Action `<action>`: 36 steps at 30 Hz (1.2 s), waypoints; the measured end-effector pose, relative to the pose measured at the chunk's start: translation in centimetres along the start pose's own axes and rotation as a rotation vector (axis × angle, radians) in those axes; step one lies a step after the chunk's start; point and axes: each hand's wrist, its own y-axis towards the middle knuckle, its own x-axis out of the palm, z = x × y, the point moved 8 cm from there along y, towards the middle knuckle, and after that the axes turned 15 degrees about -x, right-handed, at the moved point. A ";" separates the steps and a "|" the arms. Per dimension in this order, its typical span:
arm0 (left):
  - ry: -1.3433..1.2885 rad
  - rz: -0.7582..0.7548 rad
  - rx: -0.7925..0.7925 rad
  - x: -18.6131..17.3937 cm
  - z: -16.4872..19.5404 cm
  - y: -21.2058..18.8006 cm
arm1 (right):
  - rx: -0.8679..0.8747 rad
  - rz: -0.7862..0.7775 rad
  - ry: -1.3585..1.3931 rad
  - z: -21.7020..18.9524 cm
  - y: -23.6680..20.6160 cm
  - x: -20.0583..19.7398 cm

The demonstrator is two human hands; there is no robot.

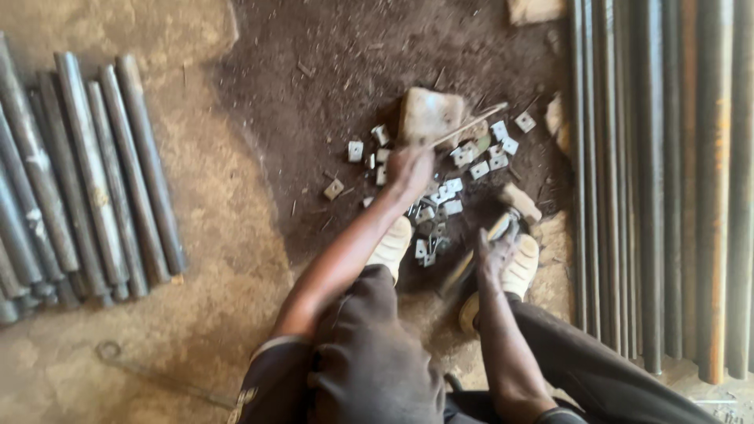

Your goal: The person repeatedly hammers small metal pieces on a stone block, using a hammer in the right hand and a chisel-like tool in the left. The person adjusts the pieces between strikes and continues the process over the duration of the clip.

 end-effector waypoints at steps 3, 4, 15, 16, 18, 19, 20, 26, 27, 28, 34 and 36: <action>0.447 -0.051 0.173 1.8 3.2 2.0 | -0.107 0.011 -0.071 -1.5 1.7 1.1; 0.711 -0.036 0.282 2.2 3.8 2.4 | -0.080 -0.001 0.025 -1.8 2.5 1.9; 0.021 -0.127 -0.087 -11.6 -2.3 3.6 | -0.481 -0.381 0.491 -24.7 4.3 10.1; -0.057 -0.089 -0.106 -13.2 -3.1 2.8 | -0.578 -0.293 0.481 -27.0 5.4 10.3; -0.052 -0.089 -0.167 -14.9 -5.0 1.2 | -0.556 -0.545 0.491 -29.5 6.0 13.5; -0.057 -0.093 -0.200 -15.5 -6.0 0.3 | -0.544 -0.674 0.486 -29.8 5.9 14.6; -0.121 -0.128 -0.209 -15.7 -6.9 -0.5 | -0.546 -0.601 0.542 -29.6 6.7 14.0; -0.030 -0.033 -0.214 -15.4 -10.3 -2.7 | -0.148 -0.477 0.827 -20.2 13.6 10.7; -0.004 -0.043 -0.251 -14.7 -10.9 -2.6 | 0.009 -0.461 0.854 -18.2 15.0 10.8; -0.009 -0.076 -0.266 -13.8 -11.3 -2.4 | 0.160 -0.435 0.880 -16.6 16.4 11.0; 0.019 -0.183 -0.204 -7.8 -12.4 0.2 | -0.873 -0.115 0.177 -20.6 19.5 6.7; -0.027 -0.312 -0.231 -5.4 -12.7 1.1 | -0.844 -0.232 0.318 -20.4 19.2 7.2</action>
